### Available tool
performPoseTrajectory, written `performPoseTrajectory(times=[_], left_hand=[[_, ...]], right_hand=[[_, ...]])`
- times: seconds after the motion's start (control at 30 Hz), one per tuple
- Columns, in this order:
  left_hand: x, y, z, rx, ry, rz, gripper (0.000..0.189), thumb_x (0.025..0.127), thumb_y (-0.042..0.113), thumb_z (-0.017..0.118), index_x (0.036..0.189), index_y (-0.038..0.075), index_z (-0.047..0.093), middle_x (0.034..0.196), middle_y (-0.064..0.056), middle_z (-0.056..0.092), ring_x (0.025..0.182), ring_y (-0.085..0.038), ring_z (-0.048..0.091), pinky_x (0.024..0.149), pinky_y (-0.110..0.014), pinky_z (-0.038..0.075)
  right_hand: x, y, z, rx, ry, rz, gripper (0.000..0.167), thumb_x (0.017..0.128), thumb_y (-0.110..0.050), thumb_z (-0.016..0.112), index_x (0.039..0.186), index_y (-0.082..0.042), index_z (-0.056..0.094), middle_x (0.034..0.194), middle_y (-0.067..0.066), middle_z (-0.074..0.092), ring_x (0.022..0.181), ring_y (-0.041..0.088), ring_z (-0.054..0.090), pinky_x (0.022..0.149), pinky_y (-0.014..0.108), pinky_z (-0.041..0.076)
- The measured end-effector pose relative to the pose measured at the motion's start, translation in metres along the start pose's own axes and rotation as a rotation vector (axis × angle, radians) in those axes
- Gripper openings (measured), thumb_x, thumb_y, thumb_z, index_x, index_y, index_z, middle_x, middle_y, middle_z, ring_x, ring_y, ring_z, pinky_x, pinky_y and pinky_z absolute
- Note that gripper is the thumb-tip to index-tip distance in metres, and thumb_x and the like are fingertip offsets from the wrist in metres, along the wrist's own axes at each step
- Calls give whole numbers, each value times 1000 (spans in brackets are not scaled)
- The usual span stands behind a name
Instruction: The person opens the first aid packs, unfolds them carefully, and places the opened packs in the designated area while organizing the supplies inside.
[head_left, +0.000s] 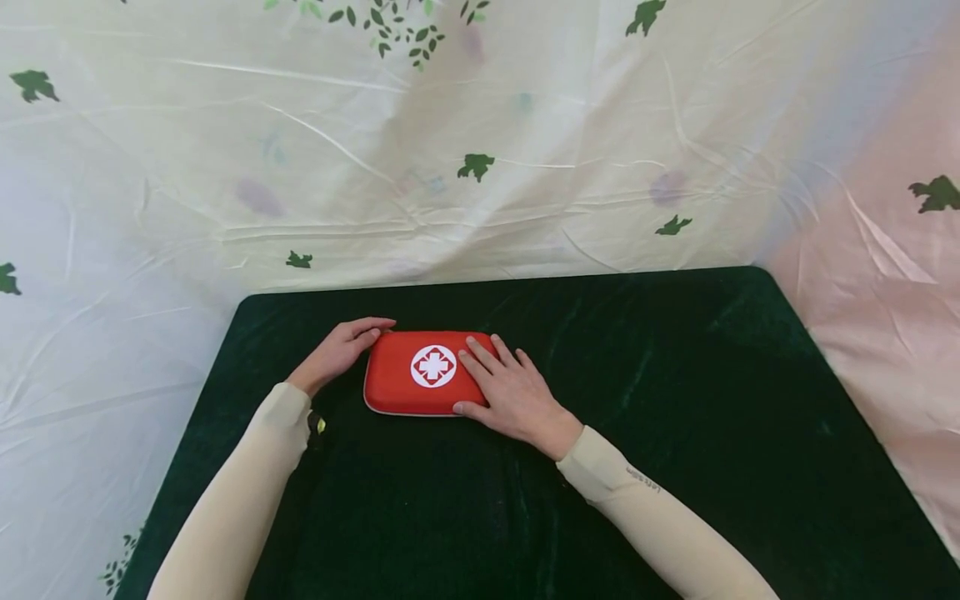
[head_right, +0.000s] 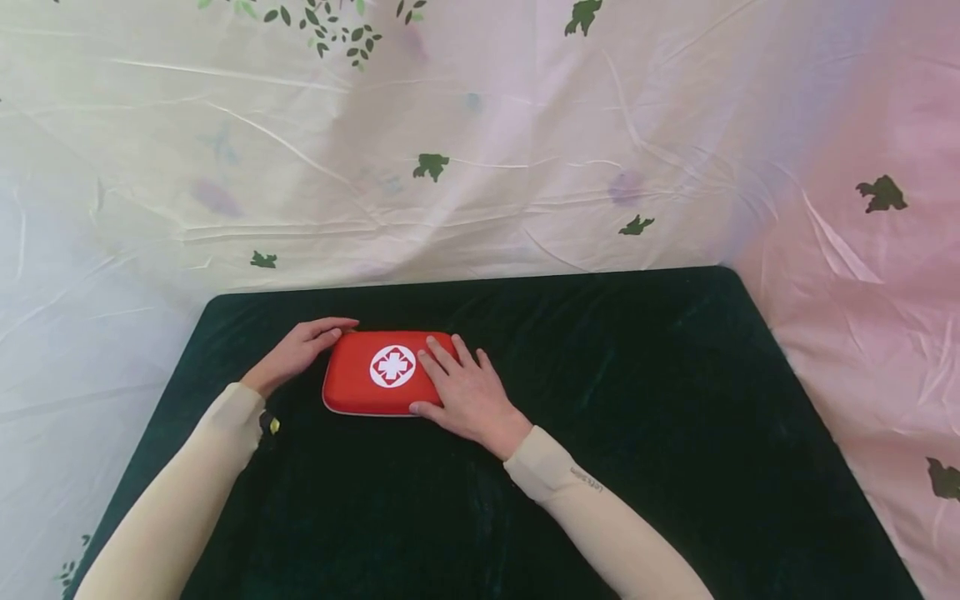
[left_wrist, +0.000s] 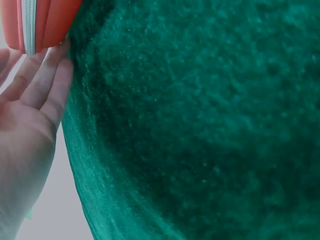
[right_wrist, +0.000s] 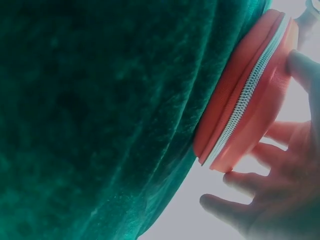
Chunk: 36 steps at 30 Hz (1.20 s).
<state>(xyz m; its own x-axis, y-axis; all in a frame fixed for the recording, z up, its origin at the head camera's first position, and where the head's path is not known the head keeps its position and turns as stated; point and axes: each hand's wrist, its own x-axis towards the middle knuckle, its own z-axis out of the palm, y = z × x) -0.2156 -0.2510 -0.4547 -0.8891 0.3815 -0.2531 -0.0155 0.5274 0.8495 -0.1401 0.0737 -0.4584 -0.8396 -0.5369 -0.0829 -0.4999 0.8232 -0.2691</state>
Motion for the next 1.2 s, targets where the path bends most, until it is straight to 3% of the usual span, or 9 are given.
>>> performPoseTrajectory(times=[0.23,0.5,0.7,1.2], left_hand=[[-1,-8,-2,64,-2,11,41,109,7,46,149,5,54,146,-21,56,124,-36,53,111,-56,44],[0,-12,-2,182,31,-20,38,108,11,53,146,7,58,144,-18,59,125,-34,55,111,-57,43],[0,-11,1,345,60,40,34,105,7,56,138,2,63,134,-19,64,118,-35,59,107,-57,47],[2,-11,-2,587,153,119,24,104,10,61,126,3,70,122,-16,70,109,-33,63,103,-56,49]], right_hand=[[-1,2,0,10,-6,-18,91,94,-67,59,166,-22,26,171,3,23,157,36,16,119,59,30],[0,3,3,40,2,-7,91,94,-68,59,166,-22,27,171,2,23,157,34,16,119,59,31],[0,2,4,33,-2,-6,91,94,-68,59,166,-22,27,171,2,23,157,34,16,119,58,31],[1,-2,4,-6,8,3,90,95,-67,58,165,-20,27,171,4,23,156,36,18,117,57,33]])
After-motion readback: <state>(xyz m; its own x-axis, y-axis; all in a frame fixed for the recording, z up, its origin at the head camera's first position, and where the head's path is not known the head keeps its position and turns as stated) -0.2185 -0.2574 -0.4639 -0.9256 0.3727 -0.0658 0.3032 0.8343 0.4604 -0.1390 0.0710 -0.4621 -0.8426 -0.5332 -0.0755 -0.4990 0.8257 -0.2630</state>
